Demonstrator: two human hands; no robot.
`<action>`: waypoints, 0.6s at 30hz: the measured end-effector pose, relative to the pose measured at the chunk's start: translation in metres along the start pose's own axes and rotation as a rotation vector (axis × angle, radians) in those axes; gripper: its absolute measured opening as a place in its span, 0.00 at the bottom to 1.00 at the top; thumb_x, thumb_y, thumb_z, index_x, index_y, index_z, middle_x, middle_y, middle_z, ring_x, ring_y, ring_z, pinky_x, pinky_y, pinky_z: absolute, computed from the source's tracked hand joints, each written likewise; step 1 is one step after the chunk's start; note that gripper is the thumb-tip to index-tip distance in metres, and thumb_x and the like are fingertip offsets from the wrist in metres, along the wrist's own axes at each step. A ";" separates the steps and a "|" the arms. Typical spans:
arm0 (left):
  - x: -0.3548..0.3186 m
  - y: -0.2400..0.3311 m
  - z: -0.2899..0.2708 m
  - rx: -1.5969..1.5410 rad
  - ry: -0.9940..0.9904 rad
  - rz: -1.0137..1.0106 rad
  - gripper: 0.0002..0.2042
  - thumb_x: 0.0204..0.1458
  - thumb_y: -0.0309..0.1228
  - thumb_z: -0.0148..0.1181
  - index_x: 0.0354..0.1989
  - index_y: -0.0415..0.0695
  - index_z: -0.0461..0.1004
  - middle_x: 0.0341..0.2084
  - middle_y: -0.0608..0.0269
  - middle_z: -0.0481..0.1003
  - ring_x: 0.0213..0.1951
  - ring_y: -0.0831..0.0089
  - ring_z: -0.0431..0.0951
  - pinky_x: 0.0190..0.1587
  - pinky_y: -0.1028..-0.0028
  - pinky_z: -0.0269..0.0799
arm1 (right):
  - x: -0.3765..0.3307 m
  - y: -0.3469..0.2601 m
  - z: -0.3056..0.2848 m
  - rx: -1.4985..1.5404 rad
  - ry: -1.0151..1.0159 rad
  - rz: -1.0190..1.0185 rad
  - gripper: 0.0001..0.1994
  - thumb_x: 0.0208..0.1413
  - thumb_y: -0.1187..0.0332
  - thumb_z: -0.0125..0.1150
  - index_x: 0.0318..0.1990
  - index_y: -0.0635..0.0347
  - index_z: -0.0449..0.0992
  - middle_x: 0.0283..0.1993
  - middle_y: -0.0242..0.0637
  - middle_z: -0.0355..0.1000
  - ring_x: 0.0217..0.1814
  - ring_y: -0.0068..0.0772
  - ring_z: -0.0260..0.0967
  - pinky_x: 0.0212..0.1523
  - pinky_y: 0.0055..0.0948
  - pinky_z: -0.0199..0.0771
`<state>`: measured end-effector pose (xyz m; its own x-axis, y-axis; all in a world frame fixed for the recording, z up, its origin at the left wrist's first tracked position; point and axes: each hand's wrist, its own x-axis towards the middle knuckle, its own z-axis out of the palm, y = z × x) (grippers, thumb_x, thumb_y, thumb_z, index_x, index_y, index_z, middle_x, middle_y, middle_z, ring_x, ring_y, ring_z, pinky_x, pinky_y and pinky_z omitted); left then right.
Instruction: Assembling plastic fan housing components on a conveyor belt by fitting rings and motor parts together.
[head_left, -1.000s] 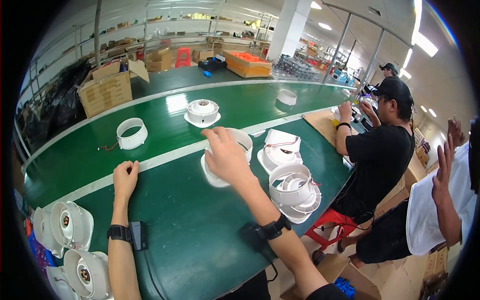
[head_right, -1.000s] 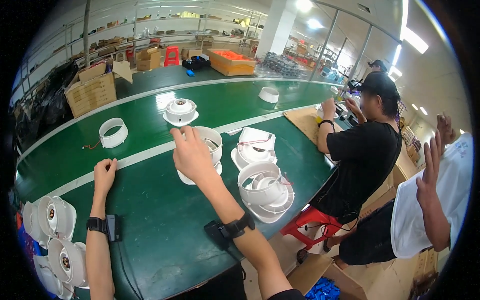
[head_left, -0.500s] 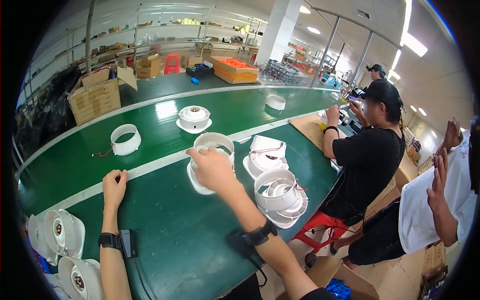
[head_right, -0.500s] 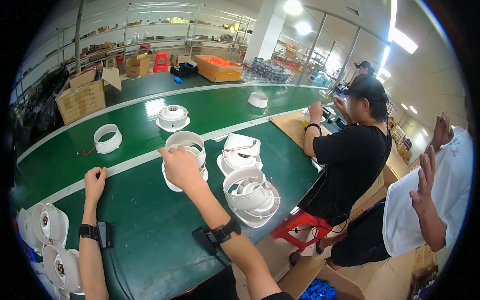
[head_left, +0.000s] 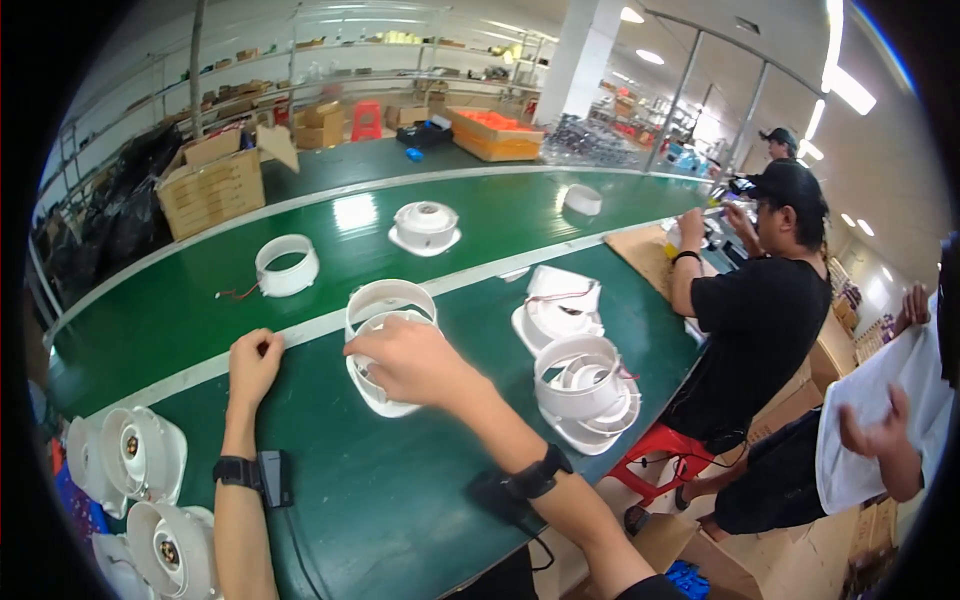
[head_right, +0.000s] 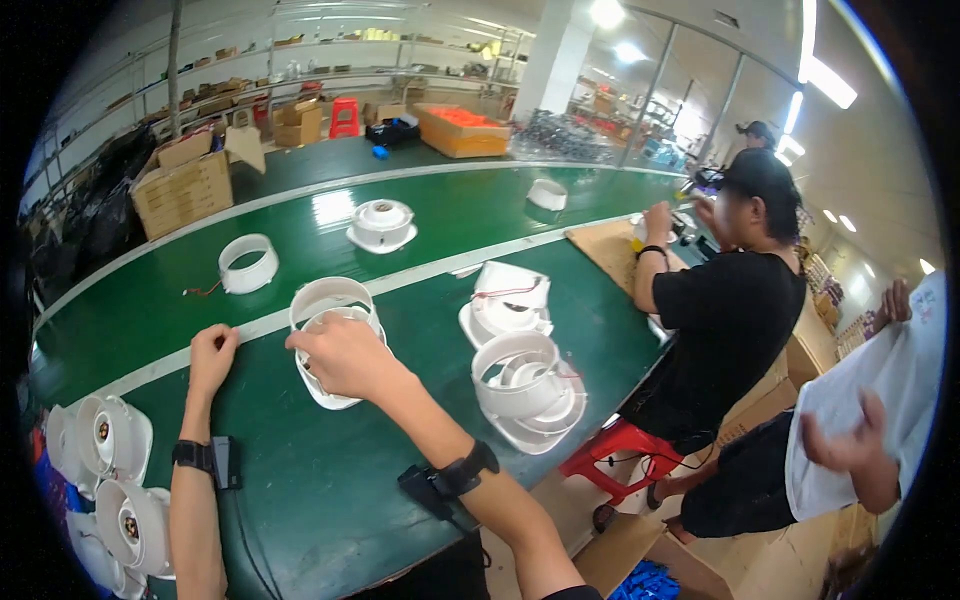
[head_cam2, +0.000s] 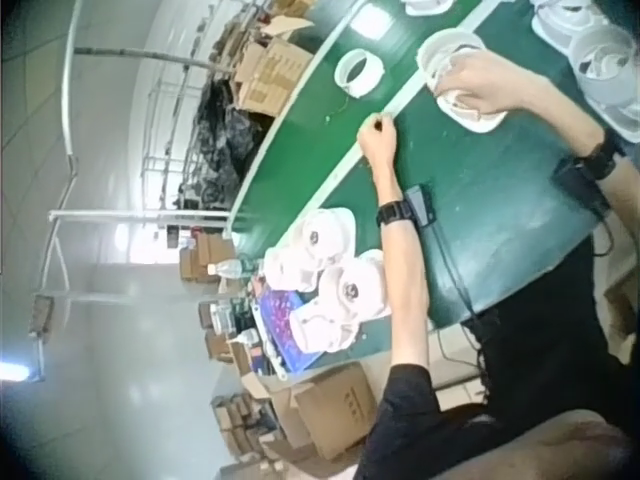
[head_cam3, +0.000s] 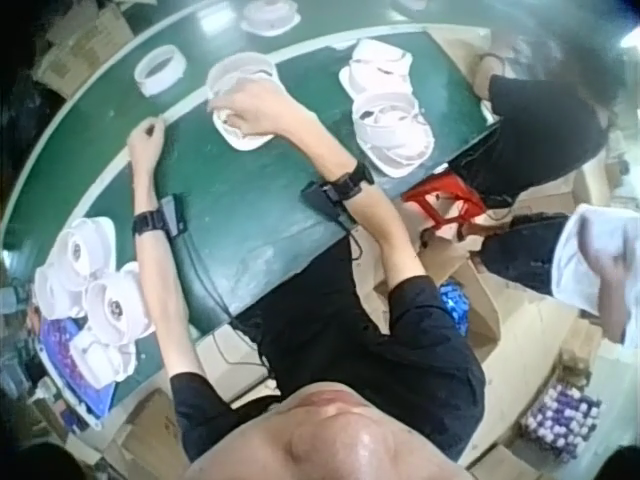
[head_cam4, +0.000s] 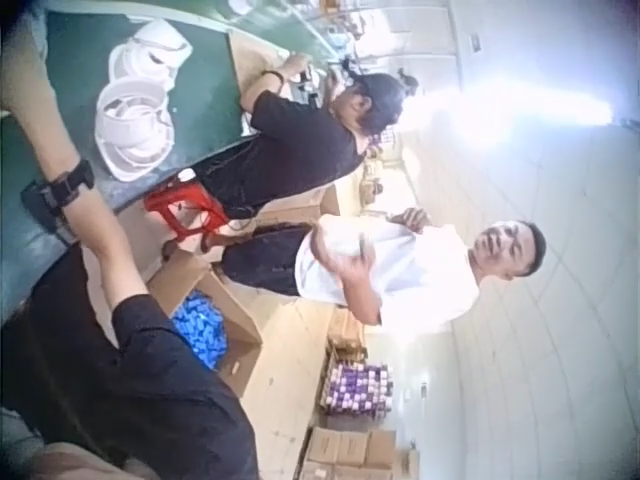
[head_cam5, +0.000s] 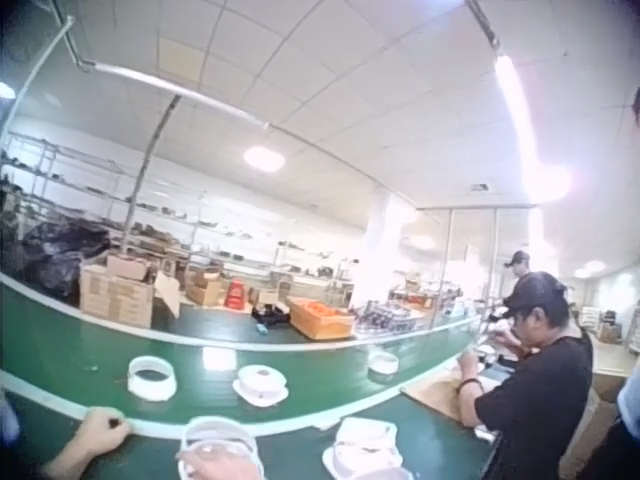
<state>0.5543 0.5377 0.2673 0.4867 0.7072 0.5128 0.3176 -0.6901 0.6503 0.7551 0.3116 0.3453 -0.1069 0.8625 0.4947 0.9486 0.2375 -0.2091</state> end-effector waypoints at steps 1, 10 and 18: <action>-0.001 0.009 -0.004 -0.040 -0.039 0.035 0.10 0.54 0.30 0.60 0.25 0.35 0.76 0.17 0.58 0.73 0.21 0.74 0.71 0.27 0.70 0.65 | 0.003 -0.007 -0.002 0.028 -0.003 -0.016 0.18 0.46 0.72 0.62 0.48 0.50 0.78 0.38 0.40 0.76 0.43 0.43 0.74 0.43 0.43 0.76; 0.005 0.058 0.001 -0.420 -0.395 -0.086 0.12 0.59 0.33 0.60 0.46 0.38 0.77 0.40 0.62 0.79 0.43 0.73 0.78 0.47 0.72 0.74 | -0.005 0.001 -0.025 0.324 0.140 0.019 0.15 0.52 0.76 0.61 0.48 0.56 0.79 0.45 0.42 0.75 0.46 0.42 0.73 0.48 0.34 0.72; 0.010 0.116 -0.003 -0.571 -0.379 0.096 0.29 0.58 0.36 0.62 0.66 0.42 0.61 0.61 0.53 0.68 0.65 0.63 0.65 0.65 0.59 0.63 | 0.002 0.008 -0.032 1.188 0.552 0.219 0.25 0.62 0.74 0.57 0.65 0.64 0.58 0.45 0.43 0.78 0.45 0.25 0.75 0.45 0.25 0.74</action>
<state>0.5935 0.4652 0.3492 0.7753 0.4725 0.4192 -0.1689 -0.4844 0.8584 0.7724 0.3006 0.3718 0.4160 0.7065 0.5725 0.0653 0.6048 -0.7937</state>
